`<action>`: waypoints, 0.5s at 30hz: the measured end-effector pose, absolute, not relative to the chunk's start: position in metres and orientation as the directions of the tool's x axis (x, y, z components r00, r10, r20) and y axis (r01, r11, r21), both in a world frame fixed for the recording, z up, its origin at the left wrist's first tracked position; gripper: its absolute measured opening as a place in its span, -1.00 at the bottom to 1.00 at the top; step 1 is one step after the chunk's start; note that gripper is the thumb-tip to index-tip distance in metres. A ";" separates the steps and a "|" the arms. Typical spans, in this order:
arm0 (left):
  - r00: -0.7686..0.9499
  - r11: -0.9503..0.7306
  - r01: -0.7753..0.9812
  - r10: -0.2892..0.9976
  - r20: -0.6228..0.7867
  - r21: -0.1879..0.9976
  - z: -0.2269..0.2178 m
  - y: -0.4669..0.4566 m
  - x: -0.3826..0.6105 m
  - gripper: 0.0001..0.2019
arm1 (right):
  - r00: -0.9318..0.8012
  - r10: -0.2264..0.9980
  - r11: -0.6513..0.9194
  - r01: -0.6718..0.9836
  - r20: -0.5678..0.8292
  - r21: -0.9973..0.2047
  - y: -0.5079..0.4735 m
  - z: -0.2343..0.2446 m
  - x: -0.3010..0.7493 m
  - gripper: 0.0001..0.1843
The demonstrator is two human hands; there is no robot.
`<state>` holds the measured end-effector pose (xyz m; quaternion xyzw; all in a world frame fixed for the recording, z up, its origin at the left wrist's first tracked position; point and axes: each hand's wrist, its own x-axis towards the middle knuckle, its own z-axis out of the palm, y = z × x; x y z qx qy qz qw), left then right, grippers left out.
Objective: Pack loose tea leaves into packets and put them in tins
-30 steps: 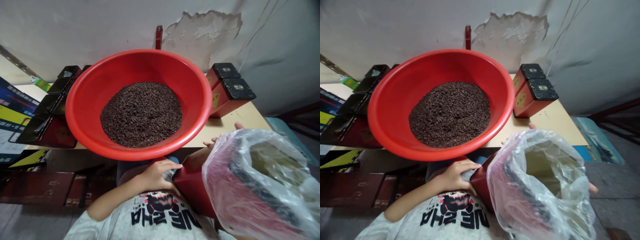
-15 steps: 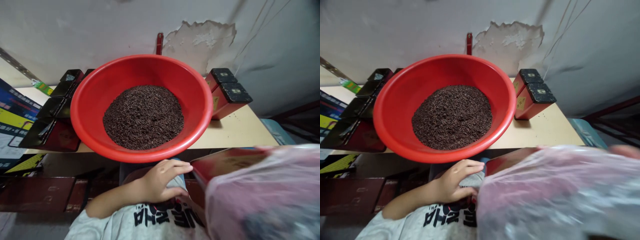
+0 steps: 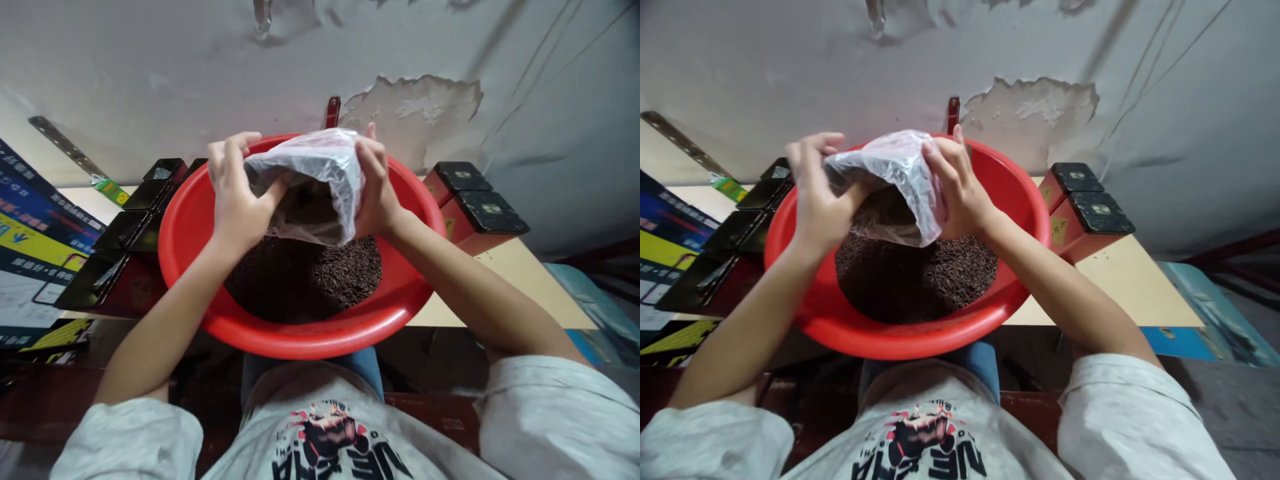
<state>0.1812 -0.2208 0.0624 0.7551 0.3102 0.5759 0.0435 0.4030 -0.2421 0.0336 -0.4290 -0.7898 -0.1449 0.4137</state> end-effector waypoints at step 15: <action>0.162 -0.572 0.681 0.726 0.668 0.457 0.000 -0.092 0.187 -0.82 | -0.334 0.622 0.575 0.808 0.708 -0.124 -0.201 0.007 0.366 -0.38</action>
